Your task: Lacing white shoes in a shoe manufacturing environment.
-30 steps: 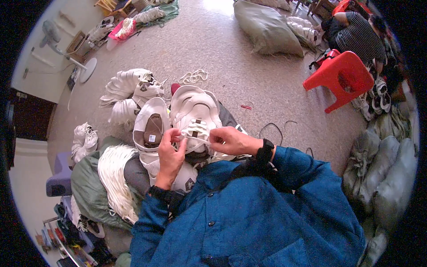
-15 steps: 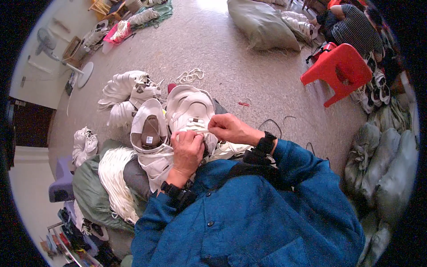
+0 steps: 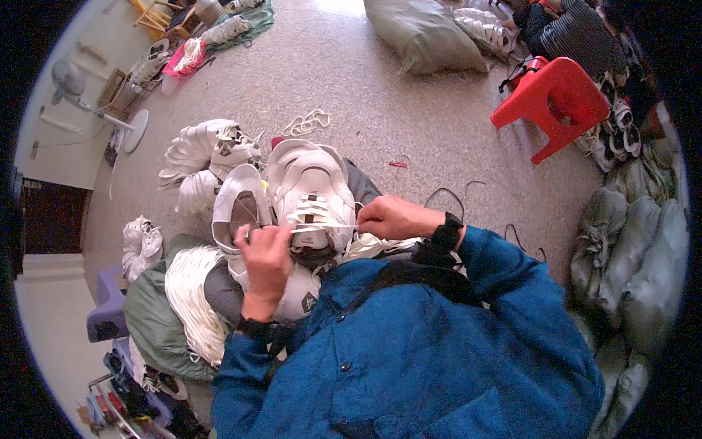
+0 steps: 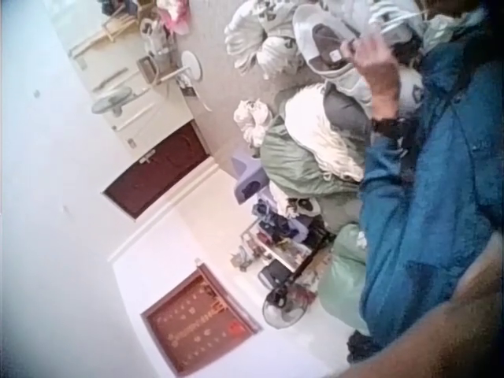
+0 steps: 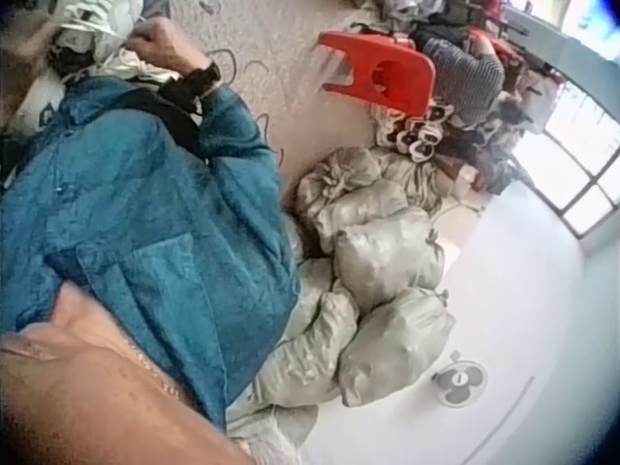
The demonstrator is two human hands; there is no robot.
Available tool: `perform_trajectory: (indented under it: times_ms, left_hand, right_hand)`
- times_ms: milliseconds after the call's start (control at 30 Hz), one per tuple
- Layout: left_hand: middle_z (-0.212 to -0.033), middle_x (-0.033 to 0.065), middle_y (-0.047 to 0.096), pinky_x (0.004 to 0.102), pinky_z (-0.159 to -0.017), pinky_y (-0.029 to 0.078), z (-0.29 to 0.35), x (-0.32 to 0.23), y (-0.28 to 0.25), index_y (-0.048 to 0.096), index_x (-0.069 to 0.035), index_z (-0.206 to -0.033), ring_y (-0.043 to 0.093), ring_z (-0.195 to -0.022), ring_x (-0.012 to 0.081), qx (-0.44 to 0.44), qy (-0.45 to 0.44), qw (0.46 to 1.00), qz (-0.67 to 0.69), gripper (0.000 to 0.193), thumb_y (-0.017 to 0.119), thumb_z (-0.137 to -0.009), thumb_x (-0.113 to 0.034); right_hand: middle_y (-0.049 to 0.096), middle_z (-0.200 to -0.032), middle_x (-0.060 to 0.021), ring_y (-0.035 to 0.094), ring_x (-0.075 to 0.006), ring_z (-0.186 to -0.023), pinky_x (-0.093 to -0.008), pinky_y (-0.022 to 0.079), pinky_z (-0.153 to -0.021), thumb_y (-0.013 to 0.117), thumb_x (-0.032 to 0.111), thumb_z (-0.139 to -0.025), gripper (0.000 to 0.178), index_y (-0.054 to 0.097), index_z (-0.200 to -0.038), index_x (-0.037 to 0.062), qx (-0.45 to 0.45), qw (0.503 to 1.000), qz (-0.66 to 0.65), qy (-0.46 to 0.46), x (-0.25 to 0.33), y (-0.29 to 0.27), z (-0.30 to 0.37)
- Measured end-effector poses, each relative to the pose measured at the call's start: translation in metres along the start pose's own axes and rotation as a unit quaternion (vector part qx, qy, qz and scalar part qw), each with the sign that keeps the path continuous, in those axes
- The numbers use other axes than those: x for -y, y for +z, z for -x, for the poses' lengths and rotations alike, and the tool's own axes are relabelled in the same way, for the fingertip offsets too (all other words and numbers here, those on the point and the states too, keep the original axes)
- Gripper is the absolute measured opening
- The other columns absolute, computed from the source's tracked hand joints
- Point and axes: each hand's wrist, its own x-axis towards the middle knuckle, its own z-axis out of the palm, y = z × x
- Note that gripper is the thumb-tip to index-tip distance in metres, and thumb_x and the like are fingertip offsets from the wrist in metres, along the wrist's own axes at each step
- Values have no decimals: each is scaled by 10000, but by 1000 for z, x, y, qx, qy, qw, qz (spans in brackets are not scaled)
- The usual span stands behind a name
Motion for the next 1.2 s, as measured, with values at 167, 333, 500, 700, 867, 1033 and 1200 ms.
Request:
perform_trajectory:
  times_ms: [167, 333, 500, 700, 867, 1033, 1200]
  left_hand:
    - [-985, 60, 593, 532, -1069, 299, 20, 35, -16, 657, -92, -1104, 571, -974, 229, 25, -87, 994, -68, 308, 637, -798, -117]
    - [-1074, 101, 571, 494, -1012, 380, 8, -3, 0, 588, -78, -1189, 568, -1030, 271, 46, -96, 992, 66, 429, 688, -782, -164]
    - [-1014, 154, 568, 453, -780, 499, -3, 12, 30, 578, -38, -1143, 609, -899, 352, 48, -121, 984, 122, 371, 658, -792, -127]
    - [-980, 164, 619, 458, -726, 520, -47, 40, 24, 603, -29, -1033, 636, -840, 377, 1, -231, 956, 180, 243, 631, -809, -118]
    - [-969, 155, 594, 446, -737, 514, -20, 23, 35, 577, -42, -1049, 625, -875, 369, -1, -197, 964, 179, 297, 666, -779, -129]
    - [-885, 127, 576, 383, -666, 509, -3, 18, 23, 592, -35, -1016, 617, -761, 287, -3, -197, 953, 229, 265, 696, -778, -86]
    - [-846, 106, 579, 335, -594, 492, 9, 21, 4, 608, -29, -957, 597, -665, 222, 24, -202, 932, 301, 166, 685, -810, -26]
  right_hand:
    - [642, -751, -151, 614, -228, -673, -362, 486, -649, 593, 142, -907, 168, 669, -912, -8, 105, 993, 19, -46, 12, 10, 3]
    - [626, -704, -159, 621, -294, -648, -402, 480, -634, 590, 232, -923, 266, 641, -837, -15, 88, 994, 29, -65, 16, 25, -10]
    - [615, -632, -203, 637, -383, -617, -469, 489, -588, 660, 468, -840, 464, 640, -735, 17, -27, 979, 198, -41, 26, 39, -40]
    - [611, -610, -216, 640, -401, -577, -486, 514, -549, 629, 403, -806, 391, 651, -725, 21, -158, 943, 286, -67, 39, 7, -83]
    - [618, -675, -227, 646, -412, -663, -481, 507, -590, 671, 362, -816, 347, 611, -813, 20, -96, 965, 235, -65, 25, 18, -58]
    - [575, -624, -155, 608, -348, -602, -450, 437, -547, 620, 243, -931, 254, 584, -821, 17, -102, 982, 108, -115, 28, 23, -33]
    - [626, -828, -114, 582, -116, -787, -317, 451, -637, 596, 157, -954, 243, 578, -779, -10, -92, 993, -35, -73, 42, 3, -16]
